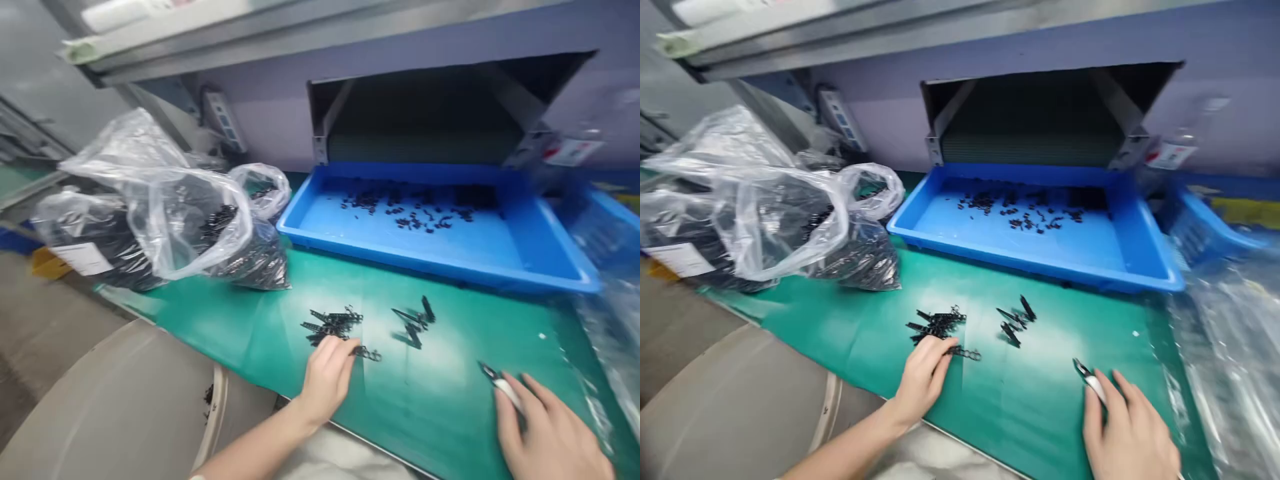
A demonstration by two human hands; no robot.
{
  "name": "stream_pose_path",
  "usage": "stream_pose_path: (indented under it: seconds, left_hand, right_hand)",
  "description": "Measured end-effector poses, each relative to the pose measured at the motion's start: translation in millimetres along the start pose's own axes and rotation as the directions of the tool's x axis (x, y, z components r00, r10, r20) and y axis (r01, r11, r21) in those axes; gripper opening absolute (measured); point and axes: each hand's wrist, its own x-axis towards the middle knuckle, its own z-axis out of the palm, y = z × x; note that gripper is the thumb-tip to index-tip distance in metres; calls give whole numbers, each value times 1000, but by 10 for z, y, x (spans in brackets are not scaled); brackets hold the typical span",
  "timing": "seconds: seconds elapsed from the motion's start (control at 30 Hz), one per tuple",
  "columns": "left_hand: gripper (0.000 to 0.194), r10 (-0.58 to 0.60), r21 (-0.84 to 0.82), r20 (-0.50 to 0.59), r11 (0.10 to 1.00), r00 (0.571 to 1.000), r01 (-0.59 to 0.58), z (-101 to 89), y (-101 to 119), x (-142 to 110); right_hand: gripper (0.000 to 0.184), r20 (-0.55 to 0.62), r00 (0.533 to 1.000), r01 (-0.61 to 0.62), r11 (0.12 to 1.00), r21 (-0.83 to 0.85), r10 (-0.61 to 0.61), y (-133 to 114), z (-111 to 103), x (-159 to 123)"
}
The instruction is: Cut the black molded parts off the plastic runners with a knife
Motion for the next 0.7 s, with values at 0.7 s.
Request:
stream_pose_path:
  seconds: [0.7]
  left_hand:
    - [22,-255,-477,839,81,481,875,-367,555,146]
  right_hand:
    - [21,59,995,-97,891,443,79,-219,-368,-137]
